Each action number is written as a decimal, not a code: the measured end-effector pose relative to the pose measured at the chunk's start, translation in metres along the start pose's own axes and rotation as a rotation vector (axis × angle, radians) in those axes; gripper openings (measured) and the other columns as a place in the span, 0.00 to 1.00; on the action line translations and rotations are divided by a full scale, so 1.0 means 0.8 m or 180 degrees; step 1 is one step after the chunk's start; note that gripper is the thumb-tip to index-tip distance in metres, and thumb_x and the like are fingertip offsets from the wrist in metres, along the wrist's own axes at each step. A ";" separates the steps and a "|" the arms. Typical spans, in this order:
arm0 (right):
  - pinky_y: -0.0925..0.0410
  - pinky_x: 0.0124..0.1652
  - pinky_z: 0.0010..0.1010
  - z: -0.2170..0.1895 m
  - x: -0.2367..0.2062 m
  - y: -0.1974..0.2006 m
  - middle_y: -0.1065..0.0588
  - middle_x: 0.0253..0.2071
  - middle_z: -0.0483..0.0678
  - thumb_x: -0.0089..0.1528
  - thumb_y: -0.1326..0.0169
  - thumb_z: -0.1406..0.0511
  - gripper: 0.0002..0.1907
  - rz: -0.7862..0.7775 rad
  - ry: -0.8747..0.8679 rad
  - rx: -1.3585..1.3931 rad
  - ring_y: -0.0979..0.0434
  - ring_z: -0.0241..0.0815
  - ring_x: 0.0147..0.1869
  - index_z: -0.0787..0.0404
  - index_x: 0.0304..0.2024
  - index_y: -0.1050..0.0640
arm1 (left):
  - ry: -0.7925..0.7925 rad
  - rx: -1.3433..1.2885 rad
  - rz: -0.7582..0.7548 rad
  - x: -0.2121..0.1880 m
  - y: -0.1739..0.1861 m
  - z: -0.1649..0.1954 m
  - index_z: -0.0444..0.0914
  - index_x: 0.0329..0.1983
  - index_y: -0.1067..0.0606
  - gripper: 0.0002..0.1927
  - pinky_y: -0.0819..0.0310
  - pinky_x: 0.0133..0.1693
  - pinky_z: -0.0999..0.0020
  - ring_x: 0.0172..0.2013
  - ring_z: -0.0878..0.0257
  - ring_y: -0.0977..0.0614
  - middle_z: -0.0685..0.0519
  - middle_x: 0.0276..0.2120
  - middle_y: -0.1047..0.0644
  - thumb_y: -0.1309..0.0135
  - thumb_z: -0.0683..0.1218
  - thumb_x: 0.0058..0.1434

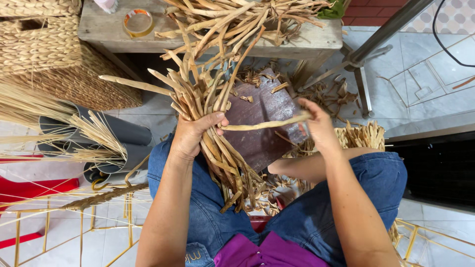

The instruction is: The person sits on the floor holding a bundle of dried plant stalks and trims the ends and side pieces with scissors, letting cut pieces fall onto a pile. They rotate the bundle and continue cutting along its length, then gather the trimmed bundle in both hands.

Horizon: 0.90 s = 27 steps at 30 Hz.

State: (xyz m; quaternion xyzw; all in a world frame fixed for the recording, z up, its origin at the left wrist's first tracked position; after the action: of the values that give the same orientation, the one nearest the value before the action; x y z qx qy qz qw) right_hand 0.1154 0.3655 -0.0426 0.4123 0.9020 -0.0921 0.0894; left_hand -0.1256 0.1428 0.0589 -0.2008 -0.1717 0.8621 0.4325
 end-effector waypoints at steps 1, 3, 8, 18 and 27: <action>0.37 0.27 0.19 -0.017 -0.014 0.004 0.23 0.37 0.43 0.62 0.46 0.72 0.30 -0.0024 0.0176 0.0051 0.29 0.28 0.30 0.60 0.68 0.30 | 0.0016 -0.0026 -0.0009 0.000 -0.001 -0.001 0.29 0.46 0.23 0.14 0.21 0.27 0.71 0.29 0.61 0.16 0.47 0.35 0.19 0.38 0.33 0.56; 0.38 0.30 0.17 -0.050 -0.041 0.004 0.28 0.35 0.39 0.67 0.41 0.69 0.29 -0.0078 0.0542 0.0148 0.32 0.26 0.33 0.62 0.70 0.30 | 0.0034 -0.0079 -0.0030 0.002 -0.003 -0.003 0.30 0.45 0.23 0.14 0.21 0.26 0.71 0.29 0.62 0.17 0.48 0.34 0.19 0.38 0.33 0.56; 0.31 0.44 0.18 -0.080 -0.062 -0.034 0.26 0.46 0.42 0.60 0.38 0.67 0.35 -0.0841 0.0545 0.0304 0.27 0.29 0.46 0.62 0.69 0.33 | 0.0132 0.0193 -0.0007 0.005 -0.008 -0.009 0.31 0.44 0.24 0.14 0.22 0.26 0.71 0.29 0.62 0.17 0.49 0.32 0.20 0.37 0.33 0.55; 0.30 0.47 0.20 -0.053 -0.065 -0.056 0.27 0.44 0.43 0.56 0.33 0.71 0.39 -0.1145 0.0812 -0.0178 0.27 0.29 0.48 0.64 0.69 0.31 | 0.0314 0.0507 -0.0323 0.009 -0.034 -0.029 0.31 0.43 0.23 0.14 0.21 0.26 0.69 0.29 0.61 0.16 0.47 0.32 0.19 0.36 0.33 0.54; 0.36 0.21 0.21 -0.033 -0.065 -0.055 0.19 0.49 0.46 0.54 0.39 0.76 0.32 -0.0655 0.0344 0.0646 0.26 0.28 0.26 0.66 0.62 0.28 | 0.0214 0.0541 -0.0136 0.017 -0.024 -0.030 0.30 0.43 0.24 0.13 0.21 0.26 0.71 0.29 0.61 0.16 0.47 0.32 0.19 0.36 0.34 0.55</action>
State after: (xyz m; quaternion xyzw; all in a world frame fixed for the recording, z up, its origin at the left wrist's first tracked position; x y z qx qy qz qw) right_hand 0.1132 0.3057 -0.0003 0.3289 0.9290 -0.1691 -0.0113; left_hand -0.1080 0.1673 0.0444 -0.1886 -0.0875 0.8568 0.4718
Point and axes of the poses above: each hand's wrist, its own x-axis towards the middle knuckle, its own y-axis out of the back of the hand, z = x × y, the point moved 10 cm from there along x, towards the middle knuckle
